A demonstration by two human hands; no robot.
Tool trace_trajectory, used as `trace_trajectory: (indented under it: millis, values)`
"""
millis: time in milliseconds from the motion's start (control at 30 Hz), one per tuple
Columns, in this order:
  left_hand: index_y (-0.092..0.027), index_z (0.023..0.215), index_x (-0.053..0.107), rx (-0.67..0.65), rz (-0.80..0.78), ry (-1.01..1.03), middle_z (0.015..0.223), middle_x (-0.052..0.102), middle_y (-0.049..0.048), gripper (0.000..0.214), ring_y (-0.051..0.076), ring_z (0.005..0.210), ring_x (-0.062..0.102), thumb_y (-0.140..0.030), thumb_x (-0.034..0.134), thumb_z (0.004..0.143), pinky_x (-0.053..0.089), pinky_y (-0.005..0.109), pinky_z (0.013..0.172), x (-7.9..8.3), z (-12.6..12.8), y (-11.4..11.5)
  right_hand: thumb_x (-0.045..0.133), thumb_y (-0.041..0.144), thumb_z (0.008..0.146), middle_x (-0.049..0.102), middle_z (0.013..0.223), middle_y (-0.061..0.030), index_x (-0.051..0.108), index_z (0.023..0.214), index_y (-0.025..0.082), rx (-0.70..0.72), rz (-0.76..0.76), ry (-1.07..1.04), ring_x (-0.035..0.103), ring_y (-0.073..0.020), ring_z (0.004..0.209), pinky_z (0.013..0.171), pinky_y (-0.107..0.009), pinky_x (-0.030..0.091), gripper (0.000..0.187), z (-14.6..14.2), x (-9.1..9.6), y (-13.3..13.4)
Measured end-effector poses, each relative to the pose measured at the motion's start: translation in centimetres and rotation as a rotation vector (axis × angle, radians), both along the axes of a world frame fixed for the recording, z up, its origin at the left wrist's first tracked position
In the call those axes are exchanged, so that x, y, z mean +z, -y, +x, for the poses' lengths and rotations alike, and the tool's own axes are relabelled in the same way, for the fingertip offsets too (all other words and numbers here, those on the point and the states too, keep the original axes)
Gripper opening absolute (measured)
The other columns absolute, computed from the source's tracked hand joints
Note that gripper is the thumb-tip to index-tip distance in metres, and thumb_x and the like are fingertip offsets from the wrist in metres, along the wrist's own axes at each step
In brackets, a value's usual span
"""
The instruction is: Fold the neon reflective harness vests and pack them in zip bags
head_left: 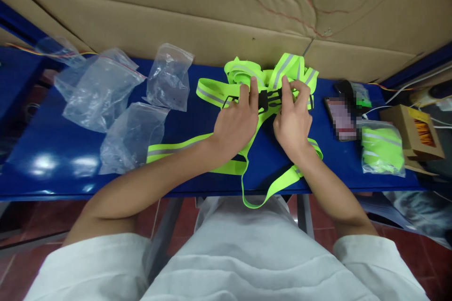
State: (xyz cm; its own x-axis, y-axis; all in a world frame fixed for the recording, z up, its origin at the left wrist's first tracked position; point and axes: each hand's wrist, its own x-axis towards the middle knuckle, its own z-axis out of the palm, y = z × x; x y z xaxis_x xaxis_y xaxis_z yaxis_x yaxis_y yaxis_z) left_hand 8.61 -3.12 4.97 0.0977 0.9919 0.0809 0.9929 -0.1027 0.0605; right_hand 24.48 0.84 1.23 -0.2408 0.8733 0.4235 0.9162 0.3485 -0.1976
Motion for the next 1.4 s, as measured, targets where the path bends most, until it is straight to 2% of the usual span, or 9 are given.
trace_trajectory:
  millis: [267, 400, 533, 667, 833, 1000, 1167, 1300, 1400]
  values:
    - [-0.008, 0.172, 0.013, -0.059, 0.001, -0.013, 0.16, 0.043, 0.029, 0.075, 0.03, 0.097, 0.074, -0.028, 0.037, 0.104, 0.059, 0.035, 0.07, 0.4, 0.4, 0.8, 0.037, 0.01, 0.098, 0.041, 0.154, -0.0152, 0.029, 0.167, 0.033, 0.027, 0.001, -0.057, 0.045, -0.0365, 0.15, 0.093, -0.045, 0.065, 0.074, -0.4, -0.2, 0.3]
    - [-0.007, 0.171, 0.012, -0.109, -0.015, -0.002, 0.161, 0.041, 0.0295, 0.076, 0.029, 0.1, 0.075, -0.028, 0.04, 0.104, 0.06, 0.033, 0.07, 0.4, 0.4, 1.1, 0.035, 0.009, 0.095, 0.042, 0.153, -0.02, 0.029, 0.166, 0.024, 0.047, 0.022, 0.017, 0.046, -0.036, 0.148, 0.09, -0.047, 0.065, 0.073, -0.4, -0.2, 0.5]
    - [-0.004, 0.17, 0.014, -0.161, -0.041, 0.034, 0.161, 0.04, 0.0297, 0.074, 0.033, 0.114, 0.072, -0.026, 0.041, 0.105, 0.063, 0.035, 0.08, 0.5, 0.2, 1.1, 0.039, 0.011, 0.093, 0.04, 0.151, -0.0215, 0.034, 0.163, 0.02, 0.173, -0.009, -0.014, 0.044, -0.0348, 0.149, 0.097, -0.047, 0.063, 0.07, -0.6, -0.6, 0.6]
    - [-0.015, 0.171, 0.015, -0.207, 0.002, 0.183, 0.161, 0.042, 0.0237, 0.073, 0.036, 0.137, 0.061, -0.024, 0.046, 0.106, 0.061, 0.041, 0.1, 0.8, -0.7, 0.6, 0.042, 0.017, 0.093, 0.039, 0.153, -0.0204, 0.033, 0.162, 0.022, 0.255, -0.015, -0.101, 0.043, -0.0341, 0.15, 0.107, -0.053, 0.058, 0.069, -0.2, -0.8, 0.2]
    - [-0.031, 0.171, 0.018, -0.428, -0.042, 0.517, 0.168, 0.039, 0.0136, 0.087, 0.033, 0.15, 0.05, -0.033, 0.067, 0.099, 0.057, 0.042, 0.112, 2.2, -3.3, -0.6, 0.045, 0.026, 0.097, 0.05, 0.149, -0.0176, 0.044, 0.156, 0.021, 0.281, 0.049, -0.168, 0.049, -0.0318, 0.147, 0.118, -0.055, 0.049, 0.059, 1.3, 0.0, -1.1]
    - [-0.03, 0.165, 0.035, -0.374, -0.054, 0.698, 0.168, 0.042, 0.0109, 0.08, 0.031, 0.144, 0.056, -0.045, 0.072, 0.096, 0.057, 0.041, 0.11, 3.9, -5.2, -1.9, 0.04, 0.03, 0.102, 0.056, 0.154, -0.0123, 0.047, 0.157, 0.024, 0.392, 0.056, -0.206, 0.052, -0.0298, 0.147, 0.121, -0.055, 0.047, 0.056, 2.3, 2.3, -1.8]
    - [-0.024, 0.157, 0.047, -0.381, -0.061, 0.81, 0.157, 0.057, 0.0104, 0.085, 0.033, 0.15, 0.051, -0.045, 0.084, 0.084, 0.051, 0.044, 0.118, 5.5, -5.3, -2.1, 0.045, 0.03, 0.102, 0.059, 0.157, -0.0056, 0.056, 0.154, 0.026, 0.532, -0.074, -0.229, 0.056, -0.0293, 0.147, 0.122, -0.057, 0.047, 0.053, 1.3, 7.2, -1.5]
    - [-0.026, 0.16, 0.04, -0.419, -0.103, 0.949, 0.159, 0.054, 0.0091, 0.08, 0.032, 0.148, 0.054, -0.044, 0.074, 0.091, 0.058, 0.041, 0.107, 6.0, -5.4, -1.6, 0.058, 0.027, 0.1, 0.067, 0.148, -0.0015, 0.067, 0.142, 0.027, 0.676, -0.164, -0.528, 0.063, -0.0253, 0.14, 0.123, -0.051, 0.049, 0.043, 0.1, 10.2, -1.8]
    - [-0.03, 0.169, 0.02, -0.409, -0.113, 1.062, 0.166, 0.046, 0.0093, 0.08, 0.029, 0.152, 0.051, -0.035, 0.058, 0.099, 0.06, 0.037, 0.103, 6.2, -5.6, -1.4, 0.066, 0.043, 0.098, 0.076, 0.132, -0.0046, 0.073, 0.129, 0.029, 0.682, -0.28, -0.772, 0.07, -0.0271, 0.128, 0.111, -0.046, 0.059, 0.035, -0.4, 10.7, -2.6]
